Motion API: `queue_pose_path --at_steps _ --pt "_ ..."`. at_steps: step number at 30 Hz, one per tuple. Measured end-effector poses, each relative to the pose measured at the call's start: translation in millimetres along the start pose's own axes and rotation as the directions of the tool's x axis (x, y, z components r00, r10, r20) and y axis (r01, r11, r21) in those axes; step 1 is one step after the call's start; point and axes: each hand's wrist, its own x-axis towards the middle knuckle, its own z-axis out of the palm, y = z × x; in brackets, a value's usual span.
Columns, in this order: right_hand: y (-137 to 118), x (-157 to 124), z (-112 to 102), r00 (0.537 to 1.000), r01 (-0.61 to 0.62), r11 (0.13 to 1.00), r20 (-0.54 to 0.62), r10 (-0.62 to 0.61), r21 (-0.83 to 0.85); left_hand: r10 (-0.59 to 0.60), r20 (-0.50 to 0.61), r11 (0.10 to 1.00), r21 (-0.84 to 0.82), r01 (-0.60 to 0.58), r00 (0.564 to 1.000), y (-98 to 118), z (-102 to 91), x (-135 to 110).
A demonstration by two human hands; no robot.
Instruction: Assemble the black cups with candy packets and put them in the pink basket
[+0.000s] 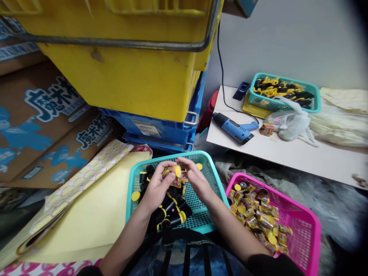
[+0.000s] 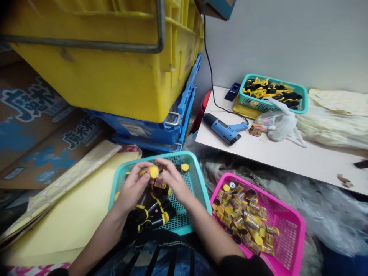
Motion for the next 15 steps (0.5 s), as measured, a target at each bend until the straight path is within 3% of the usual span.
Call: queue_pose_path --at_steps 2,4,7,10,12,14,15 --pt "-9.4 -1.5 -2.4 0.987 0.157 0.937 0.025 -0.157 -0.312 -0.024 0.030 0.999 -0.024 0.025 0.999 -3.3 6.1 -3.1" --pt "-20.9 -7.0 -7.0 0.961 0.256 0.815 0.047 -0.271 -0.521 -0.038 0.085 0.998 -0.041 0.042 0.996 -5.3 14.7 -5.5" --pt "-44.4 -31.4 -31.6 0.944 0.232 0.640 0.012 -0.328 -0.733 -0.046 0.224 0.999 0.019 0.043 0.973 -5.4 19.0 -4.2" --pt "-71.7 -71.8 -80.3 0.961 -0.072 0.349 -0.159 -0.228 -0.934 -0.058 0.215 0.966 0.259 0.001 0.975 -5.8 1.3 3.7" --pt "-83.3 -92.6 -110.1 0.969 -0.246 0.070 -0.245 0.021 -0.967 -0.051 0.099 0.886 0.463 -0.001 0.994 -8.6 -18.0 11.0" --pt "-83.2 -95.7 -122.4 0.950 -0.265 -0.099 -0.277 0.143 -0.959 -0.059 0.008 0.760 0.649 0.040 0.998 -12.6 -35.3 18.3" --pt "-78.2 -88.9 -120.4 0.952 -0.230 -0.107 -0.246 0.182 -0.967 -0.053 -0.026 0.679 0.732 0.055 0.998 -14.2 -41.9 21.3"
